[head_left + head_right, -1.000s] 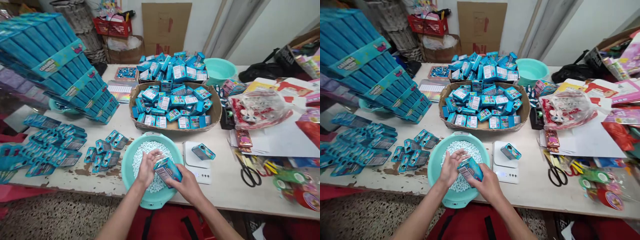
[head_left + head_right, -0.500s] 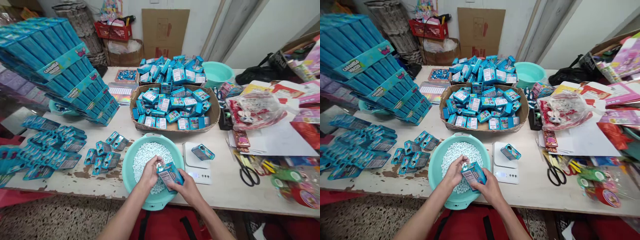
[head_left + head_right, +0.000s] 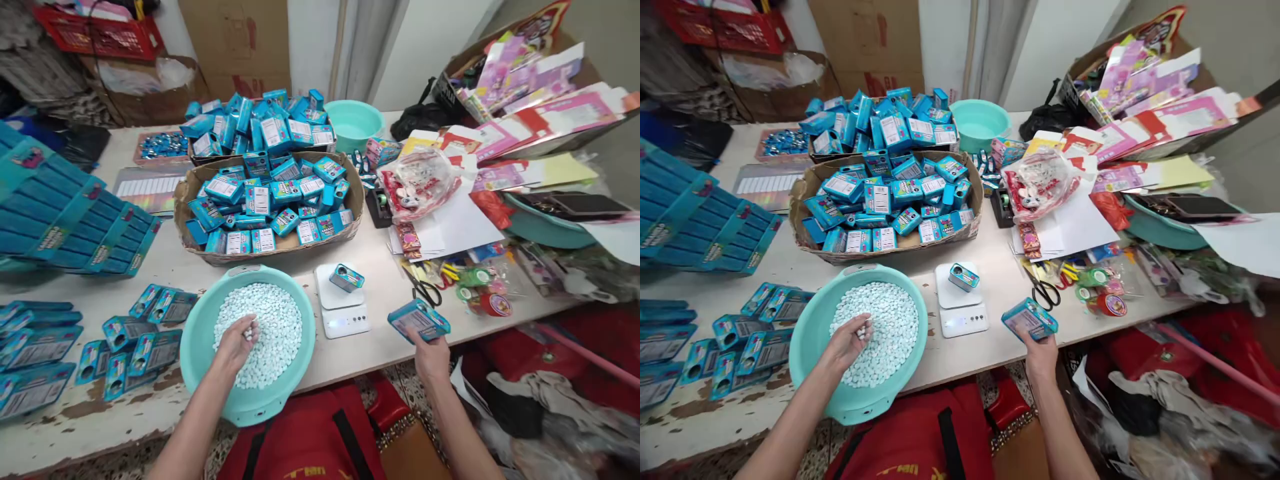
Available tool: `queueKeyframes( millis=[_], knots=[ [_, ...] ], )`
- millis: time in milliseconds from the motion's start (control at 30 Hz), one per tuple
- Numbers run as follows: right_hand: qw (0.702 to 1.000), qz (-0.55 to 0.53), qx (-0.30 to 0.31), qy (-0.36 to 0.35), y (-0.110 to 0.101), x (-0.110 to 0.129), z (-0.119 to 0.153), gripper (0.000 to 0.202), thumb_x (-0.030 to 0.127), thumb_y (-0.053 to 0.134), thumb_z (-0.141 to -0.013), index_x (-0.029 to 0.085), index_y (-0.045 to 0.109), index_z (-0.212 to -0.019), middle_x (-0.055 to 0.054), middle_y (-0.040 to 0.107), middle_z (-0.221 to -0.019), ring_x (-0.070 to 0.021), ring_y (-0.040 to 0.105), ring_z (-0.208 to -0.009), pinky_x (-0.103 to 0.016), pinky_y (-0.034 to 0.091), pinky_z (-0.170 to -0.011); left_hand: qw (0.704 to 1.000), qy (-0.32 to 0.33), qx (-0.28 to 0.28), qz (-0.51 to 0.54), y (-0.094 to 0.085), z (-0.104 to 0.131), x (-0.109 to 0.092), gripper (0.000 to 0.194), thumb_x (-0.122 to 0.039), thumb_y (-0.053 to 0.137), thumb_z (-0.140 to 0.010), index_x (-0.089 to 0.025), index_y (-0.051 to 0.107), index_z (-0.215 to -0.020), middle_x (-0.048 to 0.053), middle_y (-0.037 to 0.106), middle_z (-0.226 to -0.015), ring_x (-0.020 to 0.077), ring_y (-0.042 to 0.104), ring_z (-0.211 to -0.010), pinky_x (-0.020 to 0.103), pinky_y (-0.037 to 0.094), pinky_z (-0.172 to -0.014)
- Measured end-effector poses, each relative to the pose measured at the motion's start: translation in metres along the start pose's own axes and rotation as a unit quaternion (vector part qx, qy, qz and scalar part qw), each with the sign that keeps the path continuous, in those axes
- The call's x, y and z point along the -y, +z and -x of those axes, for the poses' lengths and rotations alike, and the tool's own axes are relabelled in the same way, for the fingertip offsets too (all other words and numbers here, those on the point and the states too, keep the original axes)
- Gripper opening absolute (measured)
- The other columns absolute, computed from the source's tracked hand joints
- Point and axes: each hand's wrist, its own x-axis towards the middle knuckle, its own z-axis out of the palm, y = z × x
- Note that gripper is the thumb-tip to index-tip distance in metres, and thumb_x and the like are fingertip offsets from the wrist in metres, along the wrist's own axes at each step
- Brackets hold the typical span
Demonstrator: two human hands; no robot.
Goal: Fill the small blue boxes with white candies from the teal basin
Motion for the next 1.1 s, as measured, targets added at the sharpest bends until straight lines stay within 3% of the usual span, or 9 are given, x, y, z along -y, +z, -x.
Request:
queueKeyframes(
  millis=[133,433,567,667,767,867,933,1000,1100],
  knots=[
    [0.997,0.075,0.0,-0.003,-0.003,-0.026,-0.03,0.049,0.036,0.083,-0.042,0.012,0.065,-0.081,-0.008,0.071,-0.079,-0.0253,0.065,-0.073,-0.048,0.049,-0.081,0.999,0.005,0.002,-0.037,0.012,0.005,-0.002,0.016,-0.003,0.054,-0.069,-0.011,0.059,-0.082,0.002,0.058,-0.059,0.0079,0.053,-0.046,0.017,0.042,-0.043],
    [0.992,0.122,-0.025,-0.009,0.0,-0.052,-0.027,0.048,0.038,0.08,-0.046,0.01,0.064,-0.082,-0.01,0.069,-0.076,-0.0288,0.064,-0.071,-0.051,0.048,-0.077,0.97,0.117,0.034,-0.209,0.02,0.006,0.009,0.023,-0.022,0.064,-0.058,-0.013,0.06,-0.078,-0.003,0.054,-0.055,0.0062,0.045,-0.042,0.016,0.031,-0.039],
    [0.992,0.128,-0.013,-0.002,0.0,-0.051,-0.028,0.045,0.039,0.079,-0.047,0.011,0.067,-0.08,-0.01,0.07,-0.076,-0.03,0.064,-0.073,-0.051,0.049,-0.078,0.988,0.051,0.055,-0.135,0.026,0.01,0.005,0.024,-0.021,0.067,-0.057,-0.013,0.06,-0.078,-0.003,0.052,-0.056,0.0051,0.042,-0.042,0.016,0.026,-0.038],
    [0.993,0.12,-0.006,0.003,0.001,-0.051,-0.028,0.044,0.04,0.078,-0.047,0.012,0.066,-0.079,-0.009,0.07,-0.075,-0.0299,0.065,-0.07,-0.051,0.05,-0.077,0.995,0.032,0.08,-0.05,0.049,0.02,-0.004,0.024,-0.022,0.07,-0.058,-0.013,0.06,-0.078,-0.001,0.053,-0.061,0.0056,0.047,-0.049,0.015,0.031,-0.042],
    [0.993,0.118,-0.009,0.009,0.002,-0.05,-0.028,0.043,0.039,0.078,-0.045,0.012,0.066,-0.076,-0.01,0.07,-0.073,-0.0301,0.065,-0.069,-0.05,0.049,-0.077,0.977,0.074,0.16,-0.121,0.091,0.027,-0.013,0.026,-0.025,0.071,-0.059,-0.013,0.06,-0.08,0.0,0.057,-0.068,0.0087,0.053,-0.058,0.018,0.038,-0.05],
    [0.993,0.119,-0.009,0.018,0.002,-0.049,-0.029,0.041,0.039,0.079,-0.043,0.013,0.065,-0.073,-0.009,0.07,-0.07,-0.0298,0.065,-0.068,-0.05,0.05,-0.076,0.903,0.145,0.237,-0.328,0.143,0.027,-0.019,0.016,-0.021,0.064,-0.063,-0.015,0.058,-0.076,-0.002,0.054,-0.064,0.0106,0.052,-0.056,0.022,0.037,-0.051],
    [0.993,0.113,-0.006,0.023,0.002,-0.047,-0.03,0.042,0.039,0.079,-0.043,0.014,0.064,-0.073,-0.009,0.07,-0.069,-0.0291,0.065,-0.067,-0.049,0.05,-0.074,0.804,0.234,0.256,-0.483,0.174,0.025,-0.024,0.007,-0.014,0.056,-0.066,-0.017,0.057,-0.073,-0.001,0.056,-0.066,0.012,0.052,-0.06,0.024,0.038,-0.056],
    [0.994,0.103,-0.004,0.023,0.002,-0.046,-0.029,0.043,0.039,0.079,-0.043,0.014,0.063,-0.075,-0.008,0.07,-0.07,-0.028,0.065,-0.068,-0.047,0.051,-0.074,0.68,0.328,0.252,-0.605,0.198,0.023,-0.027,0.015,-0.008,0.049,-0.069,-0.017,0.059,-0.074,0.002,0.058,-0.075,0.0141,0.054,-0.069,0.025,0.039,-0.064],
    [0.997,0.079,-0.006,0.017,0.003,-0.045,-0.028,0.046,0.039,0.08,-0.043,0.016,0.06,-0.078,-0.005,0.069,-0.071,-0.0262,0.065,-0.068,-0.046,0.051,-0.073,0.536,0.4,0.235,-0.705,0.221,0.02,-0.028,0.023,-0.005,0.043,-0.074,-0.017,0.062,-0.08,0.006,0.058,-0.085,0.0167,0.054,-0.077,0.027,0.038,-0.068]
  ],
)
